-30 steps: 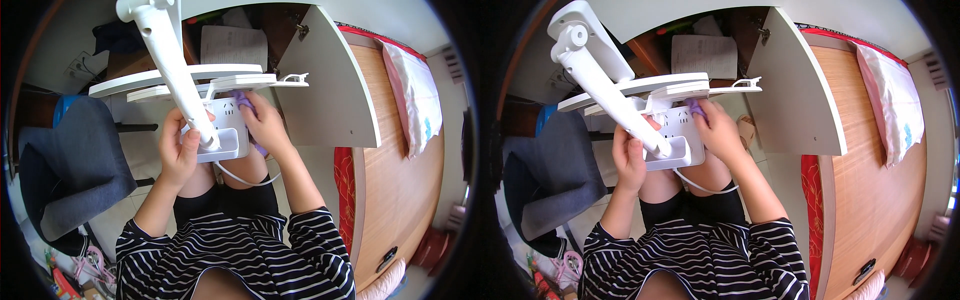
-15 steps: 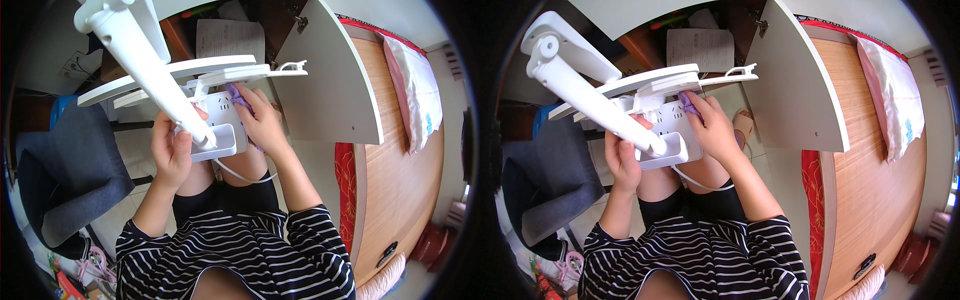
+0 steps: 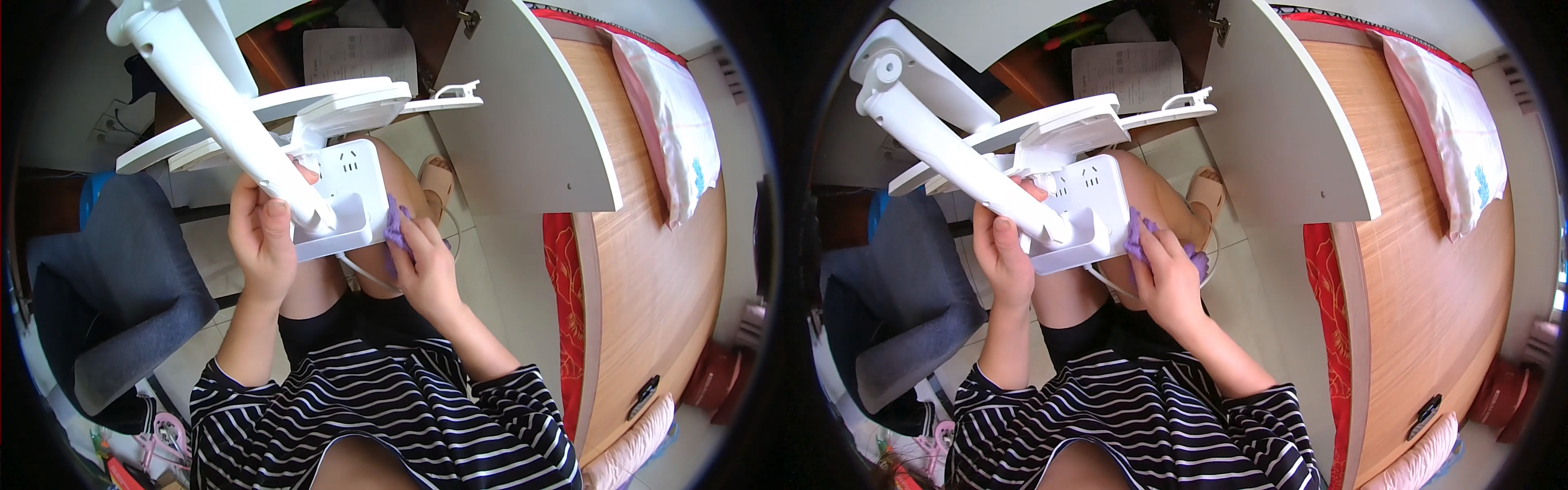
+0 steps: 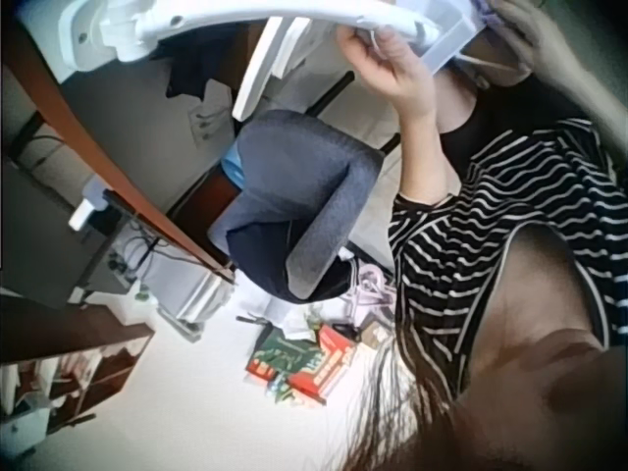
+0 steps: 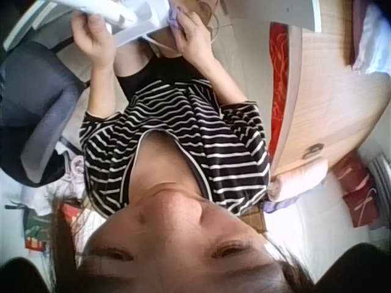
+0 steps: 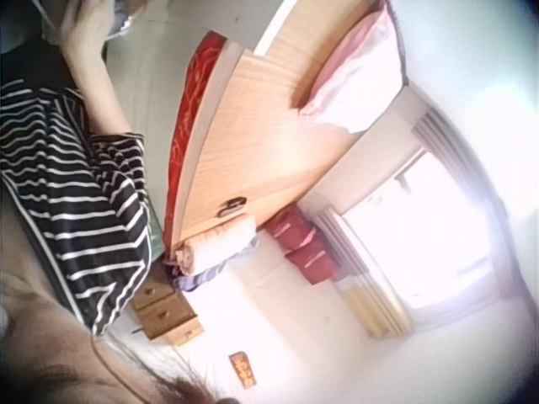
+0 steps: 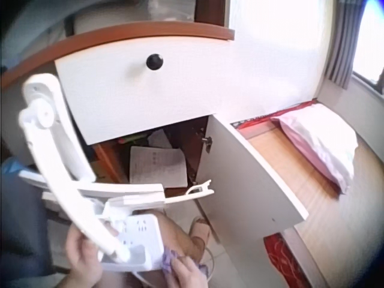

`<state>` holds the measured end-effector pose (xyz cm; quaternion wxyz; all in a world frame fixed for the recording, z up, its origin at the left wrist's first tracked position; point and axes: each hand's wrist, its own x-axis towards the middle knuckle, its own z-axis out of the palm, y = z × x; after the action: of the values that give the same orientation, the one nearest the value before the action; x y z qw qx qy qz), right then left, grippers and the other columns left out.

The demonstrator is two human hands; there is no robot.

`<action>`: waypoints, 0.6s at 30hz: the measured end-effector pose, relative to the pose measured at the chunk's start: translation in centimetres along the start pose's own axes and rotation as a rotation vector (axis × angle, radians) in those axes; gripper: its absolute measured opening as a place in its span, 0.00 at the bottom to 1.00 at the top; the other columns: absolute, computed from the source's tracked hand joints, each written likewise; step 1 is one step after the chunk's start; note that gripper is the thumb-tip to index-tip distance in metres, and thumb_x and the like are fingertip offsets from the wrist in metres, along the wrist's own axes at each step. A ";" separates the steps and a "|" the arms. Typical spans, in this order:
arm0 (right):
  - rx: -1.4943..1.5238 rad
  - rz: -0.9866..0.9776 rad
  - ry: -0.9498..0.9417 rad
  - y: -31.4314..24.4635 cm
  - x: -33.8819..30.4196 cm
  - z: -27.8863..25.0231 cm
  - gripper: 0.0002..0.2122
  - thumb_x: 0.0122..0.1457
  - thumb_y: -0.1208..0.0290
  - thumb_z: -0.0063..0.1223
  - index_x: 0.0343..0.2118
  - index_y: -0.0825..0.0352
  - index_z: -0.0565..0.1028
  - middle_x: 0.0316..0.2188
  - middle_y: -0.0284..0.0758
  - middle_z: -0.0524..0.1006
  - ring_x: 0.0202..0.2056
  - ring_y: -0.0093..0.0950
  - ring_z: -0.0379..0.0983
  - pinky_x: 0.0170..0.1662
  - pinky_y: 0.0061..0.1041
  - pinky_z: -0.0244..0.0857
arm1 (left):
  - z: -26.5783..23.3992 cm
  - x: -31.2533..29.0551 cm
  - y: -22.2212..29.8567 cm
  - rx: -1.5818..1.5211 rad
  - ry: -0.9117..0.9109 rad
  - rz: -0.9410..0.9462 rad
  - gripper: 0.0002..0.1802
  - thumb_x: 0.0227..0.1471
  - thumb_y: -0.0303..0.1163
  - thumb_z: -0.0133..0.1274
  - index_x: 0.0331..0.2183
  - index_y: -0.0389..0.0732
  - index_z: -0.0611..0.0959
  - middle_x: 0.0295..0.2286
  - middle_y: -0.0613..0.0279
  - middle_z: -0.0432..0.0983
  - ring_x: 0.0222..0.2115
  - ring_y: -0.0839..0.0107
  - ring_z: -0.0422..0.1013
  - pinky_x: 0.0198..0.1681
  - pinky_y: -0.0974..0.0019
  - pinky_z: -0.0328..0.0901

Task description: The person wipes a white plastic power stand with a purple cloth, rinses the cloth in a bucket of water, and then continues wiping different parts of the stand.

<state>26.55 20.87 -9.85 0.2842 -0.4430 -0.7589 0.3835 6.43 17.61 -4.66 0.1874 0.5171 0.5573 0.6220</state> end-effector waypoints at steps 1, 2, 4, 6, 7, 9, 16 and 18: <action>0.052 -0.018 0.004 0.0 0.8 -0.1 0.16 0.57 0.75 0.53 0.49 0.70 0.72 0.38 0.44 0.73 0.38 0.43 0.72 0.42 0.34 0.67 | -0.1 0.1 0.1 -0.013 -0.021 0.012 0.28 0.64 0.48 0.40 0.49 0.30 0.70 0.36 0.54 0.77 0.40 0.69 0.72 0.49 0.64 0.64; 0.105 -0.036 0.007 0.2 1.8 -0.1 0.18 0.56 0.75 0.53 0.50 0.69 0.72 0.38 0.44 0.73 0.38 0.45 0.72 0.41 0.35 0.67 | -0.1 0.1 0.1 -0.013 -0.023 0.014 0.28 0.64 0.48 0.40 0.49 0.30 0.70 0.36 0.54 0.77 0.40 0.69 0.72 0.49 0.64 0.64; 0.100 -0.042 -0.006 0.2 4.3 0.1 0.19 0.57 0.74 0.52 0.53 0.67 0.71 0.39 0.44 0.73 0.38 0.44 0.72 0.40 0.35 0.68 | -0.1 0.1 0.1 -0.148 -0.040 -0.020 0.26 0.62 0.47 0.46 0.49 0.33 0.69 0.38 0.54 0.77 0.41 0.70 0.72 0.48 0.67 0.64; 0.131 -0.137 0.058 0.6 6.6 1.1 0.21 0.57 0.74 0.51 0.55 0.63 0.70 0.41 0.44 0.72 0.39 0.44 0.73 0.40 0.35 0.68 | -0.2 -0.1 -0.2 -0.144 -0.030 -0.024 0.26 0.62 0.46 0.46 0.49 0.33 0.69 0.38 0.53 0.77 0.41 0.70 0.72 0.48 0.67 0.64; 0.131 -0.138 0.058 0.1 7.3 1.2 0.21 0.57 0.74 0.51 0.55 0.63 0.70 0.41 0.44 0.72 0.39 0.44 0.73 0.40 0.35 0.68 | -0.2 -0.2 -0.3 -0.149 -0.019 -0.031 0.25 0.62 0.46 0.47 0.49 0.33 0.69 0.38 0.53 0.77 0.41 0.70 0.72 0.48 0.66 0.64; 0.044 -0.098 -0.025 -0.9 8.0 1.2 0.22 0.57 0.74 0.51 0.57 0.57 0.70 0.43 0.44 0.71 0.40 0.45 0.73 0.40 0.35 0.69 | 0.1 -0.1 -0.2 -0.156 -0.007 -0.031 0.25 0.62 0.45 0.47 0.49 0.32 0.69 0.38 0.53 0.77 0.41 0.70 0.72 0.48 0.66 0.64; -0.063 -0.199 -0.049 0.6 3.0 0.4 0.22 0.55 0.77 0.51 0.55 0.53 0.73 0.43 0.44 0.70 0.41 0.43 0.72 0.41 0.35 0.68 | 0.2 -0.1 -0.1 -0.137 0.007 -0.052 0.25 0.63 0.43 0.47 0.50 0.32 0.68 0.39 0.52 0.77 0.43 0.69 0.72 0.49 0.66 0.64; 0.113 -0.210 -0.070 1.5 1.2 0.0 0.21 0.55 0.79 0.52 0.52 0.55 0.75 0.42 0.42 0.70 0.41 0.41 0.71 0.42 0.32 0.67 | 0.2 -0.2 -0.1 -0.137 0.010 -0.049 0.25 0.63 0.43 0.47 0.50 0.32 0.68 0.39 0.52 0.77 0.43 0.69 0.72 0.49 0.66 0.64</action>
<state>26.71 22.46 -10.99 0.3206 -0.3308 -0.7876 0.4091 6.69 17.55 -4.86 0.2345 0.4862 0.5268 0.6566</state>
